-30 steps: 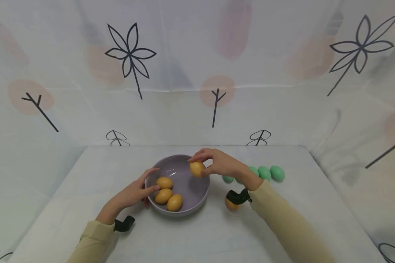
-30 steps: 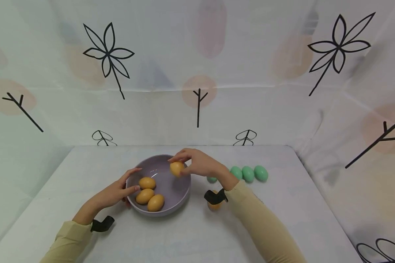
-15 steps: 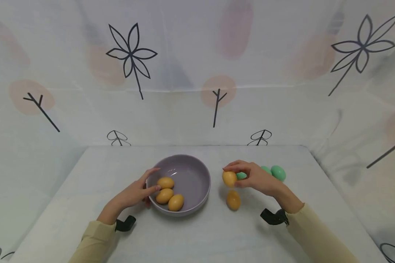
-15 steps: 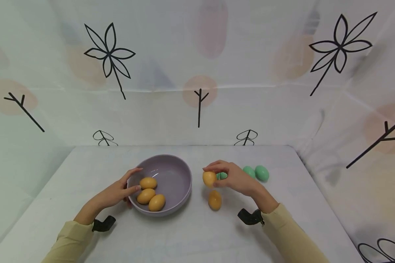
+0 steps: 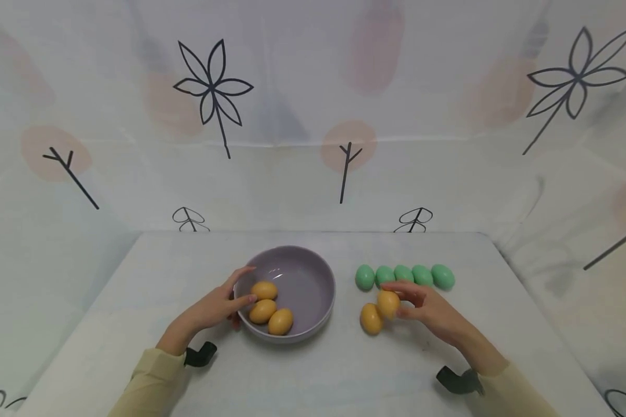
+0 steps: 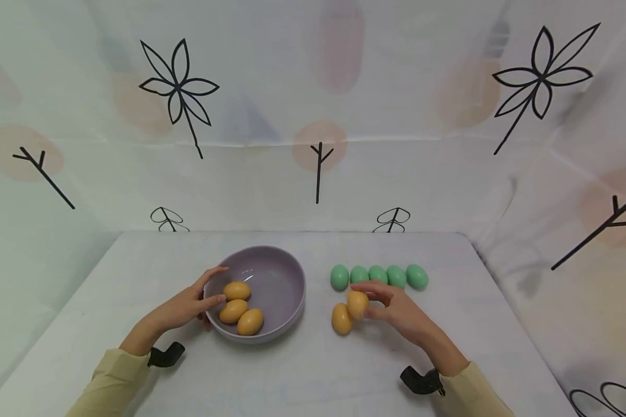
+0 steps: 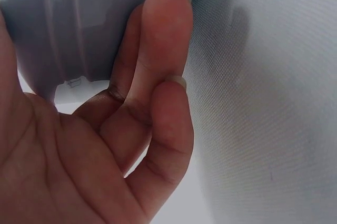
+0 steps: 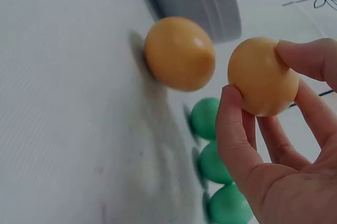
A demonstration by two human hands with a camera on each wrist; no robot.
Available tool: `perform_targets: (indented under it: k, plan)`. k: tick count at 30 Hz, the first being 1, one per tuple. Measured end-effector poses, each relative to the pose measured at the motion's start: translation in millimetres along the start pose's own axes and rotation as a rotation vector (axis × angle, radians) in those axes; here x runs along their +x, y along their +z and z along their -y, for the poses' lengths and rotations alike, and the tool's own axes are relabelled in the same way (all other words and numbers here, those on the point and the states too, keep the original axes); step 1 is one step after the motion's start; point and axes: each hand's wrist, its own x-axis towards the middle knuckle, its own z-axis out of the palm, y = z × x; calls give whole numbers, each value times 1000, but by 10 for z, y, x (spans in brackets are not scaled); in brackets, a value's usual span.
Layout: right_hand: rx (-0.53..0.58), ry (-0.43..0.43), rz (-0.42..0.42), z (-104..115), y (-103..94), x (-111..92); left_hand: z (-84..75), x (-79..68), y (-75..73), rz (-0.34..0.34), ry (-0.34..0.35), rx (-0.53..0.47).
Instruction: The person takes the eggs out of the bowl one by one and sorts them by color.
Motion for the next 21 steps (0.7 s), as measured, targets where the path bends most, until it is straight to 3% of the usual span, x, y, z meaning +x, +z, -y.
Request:
perform_targets:
  k: [7,16,21]
  plan:
    - [-79,46,-35,-106,-50,-123,-12,-4,7,0,4,-6]
    - [-226,-2,-54,-186,-28,-141,-7,3,0,-2,11,-20]
    - [-246,-8,-30,-197,-6,-127,-14,1,3,-4,13,-25]
